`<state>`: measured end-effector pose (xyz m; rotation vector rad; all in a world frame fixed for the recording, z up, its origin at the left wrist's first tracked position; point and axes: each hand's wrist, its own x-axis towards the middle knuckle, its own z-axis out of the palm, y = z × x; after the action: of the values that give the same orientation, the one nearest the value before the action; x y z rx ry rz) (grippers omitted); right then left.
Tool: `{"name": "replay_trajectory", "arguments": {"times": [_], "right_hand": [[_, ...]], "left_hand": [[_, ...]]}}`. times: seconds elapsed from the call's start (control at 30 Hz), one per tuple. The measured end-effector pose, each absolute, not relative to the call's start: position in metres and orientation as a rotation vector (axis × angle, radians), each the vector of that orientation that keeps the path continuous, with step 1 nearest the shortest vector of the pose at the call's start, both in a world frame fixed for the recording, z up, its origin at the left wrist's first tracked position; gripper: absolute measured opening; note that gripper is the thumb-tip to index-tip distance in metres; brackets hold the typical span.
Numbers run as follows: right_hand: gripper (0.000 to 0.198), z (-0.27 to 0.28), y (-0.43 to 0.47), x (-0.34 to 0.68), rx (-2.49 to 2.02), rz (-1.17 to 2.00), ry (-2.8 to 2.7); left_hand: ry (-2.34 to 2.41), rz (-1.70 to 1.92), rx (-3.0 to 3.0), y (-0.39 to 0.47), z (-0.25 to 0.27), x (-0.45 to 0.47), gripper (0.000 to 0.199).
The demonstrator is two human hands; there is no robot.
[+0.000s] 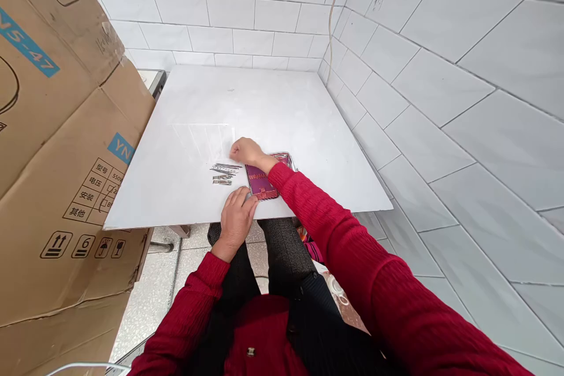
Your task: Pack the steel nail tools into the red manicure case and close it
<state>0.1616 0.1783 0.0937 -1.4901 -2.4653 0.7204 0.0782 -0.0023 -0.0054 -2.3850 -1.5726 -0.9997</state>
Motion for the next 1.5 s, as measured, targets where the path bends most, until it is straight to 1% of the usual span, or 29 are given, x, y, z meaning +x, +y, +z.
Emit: {"name": "replay_trajectory", "arguments": {"times": [0.1,0.2,0.3,0.43,0.7,1.07,1.3,1.4,1.5], "right_hand": [[0.021,0.102,0.172,0.195,-1.757,0.490,-2.396],[0.020,0.106,0.162,0.221,-1.958,0.433,-2.402],[0.024,0.102,0.149,0.229,-2.051,0.343,-2.432],[0.027,0.091,0.126,0.223,-2.063,0.212,-2.438],[0.029,0.076,0.110,0.226,-2.018,0.308,-2.332],[0.029,0.083,0.121,0.217,-2.040,0.161,-2.389],[0.028,0.080,0.126,0.225,-2.007,0.327,-2.288],[0.029,0.080,0.125,0.230,-2.022,0.261,-2.258],[0.029,0.082,0.123,0.228,-2.019,0.227,-2.340]], "left_hand": [[-1.579,-1.011,-2.406,-0.002,-0.006,0.078,0.024],[-1.581,-1.028,-2.409,-0.001,-0.007,0.078,0.025],[-1.576,-1.039,-2.397,-0.001,-0.008,0.078,0.025],[-1.573,-1.039,-2.405,0.000,-0.009,0.078,0.025],[-1.557,-1.028,-2.397,0.000,-0.007,0.079,0.025],[-1.558,-1.030,-2.406,-0.001,-0.007,0.078,0.026],[-1.544,-1.023,-2.382,0.000,-0.008,0.079,0.024],[-1.528,-1.021,-2.371,0.000,-0.008,0.079,0.024],[-1.536,-1.020,-2.369,0.000,-0.009,0.079,0.024]]}}
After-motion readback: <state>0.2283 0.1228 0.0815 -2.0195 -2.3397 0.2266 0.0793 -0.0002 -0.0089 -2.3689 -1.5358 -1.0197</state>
